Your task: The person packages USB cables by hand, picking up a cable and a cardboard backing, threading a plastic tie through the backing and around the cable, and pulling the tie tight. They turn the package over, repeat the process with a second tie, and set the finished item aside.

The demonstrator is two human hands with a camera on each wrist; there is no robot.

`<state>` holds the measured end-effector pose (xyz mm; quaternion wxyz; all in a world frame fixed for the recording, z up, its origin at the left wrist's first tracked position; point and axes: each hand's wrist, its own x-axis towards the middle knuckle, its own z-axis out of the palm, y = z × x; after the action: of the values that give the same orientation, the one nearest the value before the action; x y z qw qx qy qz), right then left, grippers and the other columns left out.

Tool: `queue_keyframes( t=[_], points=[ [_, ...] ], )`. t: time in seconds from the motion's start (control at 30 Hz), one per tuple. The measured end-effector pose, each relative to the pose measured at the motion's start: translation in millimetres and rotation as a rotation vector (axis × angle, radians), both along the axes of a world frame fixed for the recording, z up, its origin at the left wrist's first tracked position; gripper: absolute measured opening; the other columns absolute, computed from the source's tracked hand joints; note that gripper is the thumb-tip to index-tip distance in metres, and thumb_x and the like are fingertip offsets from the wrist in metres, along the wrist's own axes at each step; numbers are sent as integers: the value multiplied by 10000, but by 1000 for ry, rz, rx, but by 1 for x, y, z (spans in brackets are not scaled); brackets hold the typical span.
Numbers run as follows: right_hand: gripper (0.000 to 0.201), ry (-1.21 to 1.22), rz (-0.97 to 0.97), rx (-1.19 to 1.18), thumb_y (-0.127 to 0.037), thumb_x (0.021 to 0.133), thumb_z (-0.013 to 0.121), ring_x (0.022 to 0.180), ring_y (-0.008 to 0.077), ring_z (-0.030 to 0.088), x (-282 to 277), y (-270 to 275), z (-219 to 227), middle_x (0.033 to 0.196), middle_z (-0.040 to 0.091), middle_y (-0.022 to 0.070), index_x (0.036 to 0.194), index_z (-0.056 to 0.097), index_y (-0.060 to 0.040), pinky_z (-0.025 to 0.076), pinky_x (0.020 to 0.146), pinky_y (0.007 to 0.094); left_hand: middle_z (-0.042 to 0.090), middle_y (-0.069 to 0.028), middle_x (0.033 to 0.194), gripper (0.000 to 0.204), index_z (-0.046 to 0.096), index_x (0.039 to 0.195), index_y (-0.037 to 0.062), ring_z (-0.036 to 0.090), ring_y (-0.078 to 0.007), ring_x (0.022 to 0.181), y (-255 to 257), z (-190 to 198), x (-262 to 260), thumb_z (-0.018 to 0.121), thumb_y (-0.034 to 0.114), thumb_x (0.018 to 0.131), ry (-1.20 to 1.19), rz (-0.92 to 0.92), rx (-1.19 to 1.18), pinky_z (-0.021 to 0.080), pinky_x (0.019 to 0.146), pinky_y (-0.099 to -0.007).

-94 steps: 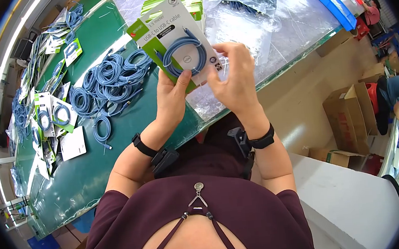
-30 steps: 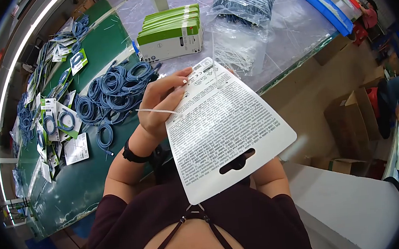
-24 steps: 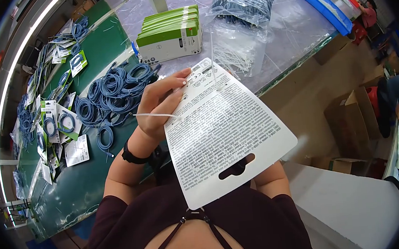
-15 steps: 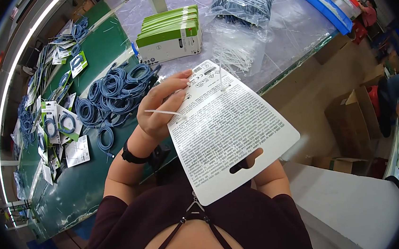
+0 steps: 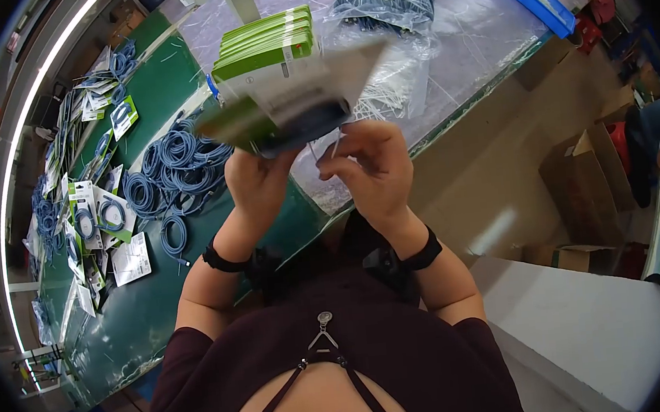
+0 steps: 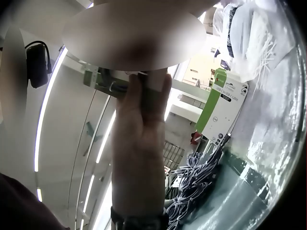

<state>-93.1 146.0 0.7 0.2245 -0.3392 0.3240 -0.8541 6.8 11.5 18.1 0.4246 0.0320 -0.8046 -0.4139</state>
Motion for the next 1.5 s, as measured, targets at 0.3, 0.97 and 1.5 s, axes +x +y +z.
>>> queue_keyframes(
  t=[0.3, 0.97, 1.5],
  points=[
    [136, 970, -776, 475, 12, 803, 698, 678, 237, 620, 1, -3, 41, 835, 627, 84, 922, 649, -32, 510, 613, 322, 644, -98, 1082, 353, 470, 1231, -17, 637, -157, 968, 6, -4, -13, 606, -39, 907, 123, -219, 747, 579, 795, -307],
    [164, 1240, -781, 645, 9, 767, 699, 739, 282, 614, 5, -13, 46, 812, 607, 97, 918, 663, -45, 497, 652, 369, 675, -83, 1000, 337, 542, 1157, -18, 641, -112, 864, 5, -20, -16, 674, -53, 849, 175, -51, 562, 528, 726, -256],
    [125, 1209, -767, 694, 5, 843, 622, 769, 340, 585, 7, -23, 37, 867, 602, 128, 964, 611, -25, 476, 670, 417, 653, -139, 927, 294, 584, 1055, 21, 640, -293, 811, 6, -16, -12, 715, -20, 795, 163, 200, -119, 503, 713, -326]
  ],
)
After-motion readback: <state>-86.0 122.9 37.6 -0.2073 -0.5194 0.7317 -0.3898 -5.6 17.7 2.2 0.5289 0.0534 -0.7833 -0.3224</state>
